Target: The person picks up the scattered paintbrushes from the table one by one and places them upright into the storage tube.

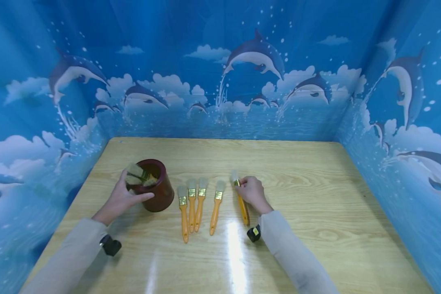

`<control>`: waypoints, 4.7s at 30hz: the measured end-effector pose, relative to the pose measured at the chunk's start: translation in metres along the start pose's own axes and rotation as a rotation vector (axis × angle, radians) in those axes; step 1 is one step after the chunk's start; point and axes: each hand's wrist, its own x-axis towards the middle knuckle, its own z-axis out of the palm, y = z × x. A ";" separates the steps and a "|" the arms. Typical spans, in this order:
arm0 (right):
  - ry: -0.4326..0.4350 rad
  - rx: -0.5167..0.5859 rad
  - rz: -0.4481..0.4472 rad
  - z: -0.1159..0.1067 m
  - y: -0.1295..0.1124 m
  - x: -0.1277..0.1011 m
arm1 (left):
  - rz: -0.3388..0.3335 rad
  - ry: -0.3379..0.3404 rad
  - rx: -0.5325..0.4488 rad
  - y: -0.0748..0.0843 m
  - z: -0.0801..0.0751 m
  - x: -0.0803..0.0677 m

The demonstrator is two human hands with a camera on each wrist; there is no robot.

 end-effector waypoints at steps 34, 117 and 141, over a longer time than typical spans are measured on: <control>-0.129 0.504 -0.310 -0.007 -0.151 -0.017 | 0.032 0.003 -0.032 -0.002 0.001 0.000; -0.034 0.179 -0.020 0.048 -0.010 -0.013 | 0.025 0.000 -0.019 -0.003 -0.001 0.003; 0.025 -0.053 -0.147 0.057 -0.010 -0.011 | 0.051 0.000 -0.037 -0.002 -0.001 0.002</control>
